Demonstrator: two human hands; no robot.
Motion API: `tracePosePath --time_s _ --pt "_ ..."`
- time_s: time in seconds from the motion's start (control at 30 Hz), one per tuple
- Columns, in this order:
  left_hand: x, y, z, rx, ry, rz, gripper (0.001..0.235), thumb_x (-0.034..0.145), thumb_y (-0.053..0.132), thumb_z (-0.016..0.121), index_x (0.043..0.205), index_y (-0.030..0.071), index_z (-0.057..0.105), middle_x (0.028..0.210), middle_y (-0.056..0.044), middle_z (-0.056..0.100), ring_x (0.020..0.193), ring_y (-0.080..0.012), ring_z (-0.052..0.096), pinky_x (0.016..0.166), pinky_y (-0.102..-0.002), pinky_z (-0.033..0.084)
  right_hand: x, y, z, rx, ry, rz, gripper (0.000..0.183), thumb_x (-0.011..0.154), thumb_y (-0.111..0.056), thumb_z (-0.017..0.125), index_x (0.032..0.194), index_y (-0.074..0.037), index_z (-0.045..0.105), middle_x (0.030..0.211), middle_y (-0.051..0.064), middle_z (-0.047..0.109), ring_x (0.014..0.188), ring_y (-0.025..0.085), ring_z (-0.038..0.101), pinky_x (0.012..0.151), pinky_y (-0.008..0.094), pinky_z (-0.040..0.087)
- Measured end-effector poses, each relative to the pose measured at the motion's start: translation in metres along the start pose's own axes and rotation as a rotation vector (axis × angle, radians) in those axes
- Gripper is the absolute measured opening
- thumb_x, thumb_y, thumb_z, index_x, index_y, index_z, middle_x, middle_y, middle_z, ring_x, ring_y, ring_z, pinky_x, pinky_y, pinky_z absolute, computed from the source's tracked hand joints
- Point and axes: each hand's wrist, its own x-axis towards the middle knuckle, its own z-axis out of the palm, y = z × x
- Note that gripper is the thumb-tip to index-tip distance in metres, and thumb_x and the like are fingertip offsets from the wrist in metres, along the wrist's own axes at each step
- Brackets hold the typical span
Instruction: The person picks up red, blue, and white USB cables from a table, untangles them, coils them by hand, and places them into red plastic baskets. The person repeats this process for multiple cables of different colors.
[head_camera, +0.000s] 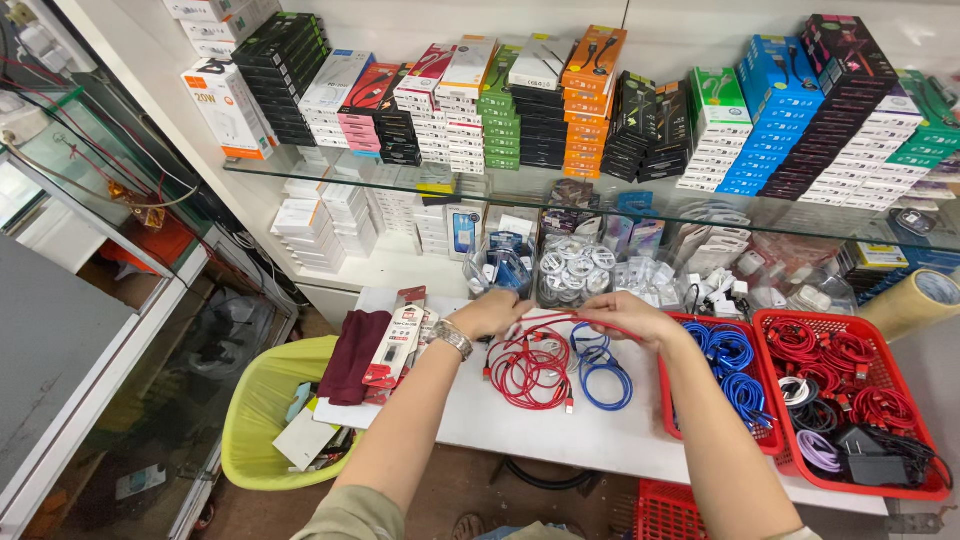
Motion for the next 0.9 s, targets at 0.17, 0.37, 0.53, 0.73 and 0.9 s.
tracePosePath --time_s 0.17,0.37,0.53,0.73,0.9 --pt "-0.006 -0.011 -0.013 -0.579 -0.575 0.133 0.037 0.104 0.032 0.074 0.099 -0.004 0.064 0.076 -0.005 0.053 0.063 -0.0124 0.05 0.064 -0.032 0.046 -0.016 -0.004 -0.019 -0.071 -0.159 0.05 0.031 0.09 -0.022 0.074 0.115 -0.004 0.079 0.072 -0.003 0.063 0.054 0.002 0.043 0.046 0.02 0.028" --pt "0.022 -0.074 -0.027 0.438 0.234 0.047 0.032 0.086 0.031 0.078 0.092 0.0 0.078 0.095 -0.021 0.074 0.085 -0.0349 0.072 0.076 -0.042 0.056 -0.014 0.02 -0.012 -0.187 -0.061 0.053 0.027 0.09 -0.026 0.075 0.109 -0.008 0.083 0.068 -0.002 0.06 0.053 0.004 0.039 0.047 0.024 0.027" --pt "0.027 -0.132 0.0 0.56 0.414 -0.329 0.02 0.094 0.018 0.064 0.099 0.005 0.079 0.101 -0.02 0.076 0.096 -0.0348 0.075 0.08 -0.044 0.061 0.0 0.047 -0.028 -0.488 0.217 -0.019 0.028 0.084 -0.03 0.079 0.099 -0.007 0.083 0.083 0.005 0.079 0.072 0.011 0.067 0.066 0.029 0.053" --pt "0.003 -0.169 -0.013 0.597 0.378 -0.527 0.02 0.092 0.015 0.062 0.1 0.009 0.08 0.105 -0.015 0.077 0.099 -0.0307 0.076 0.08 -0.042 0.062 -0.023 0.085 -0.065 -1.008 0.352 0.13 0.04 0.079 -0.035 0.078 0.114 -0.018 0.077 0.111 0.009 0.078 0.101 0.027 0.072 0.091 0.04 0.056" --pt "-0.009 -0.14 -0.022 0.571 0.073 -0.423 0.022 0.092 0.025 0.068 0.096 0.006 0.079 0.09 -0.012 0.074 0.085 -0.0257 0.073 0.076 -0.042 0.06 -0.019 0.074 -0.023 -1.207 0.108 0.428 0.094 0.085 -0.051 0.084 0.157 -0.018 0.034 0.162 0.018 0.029 0.149 0.035 0.03 0.122 0.04 0.029"
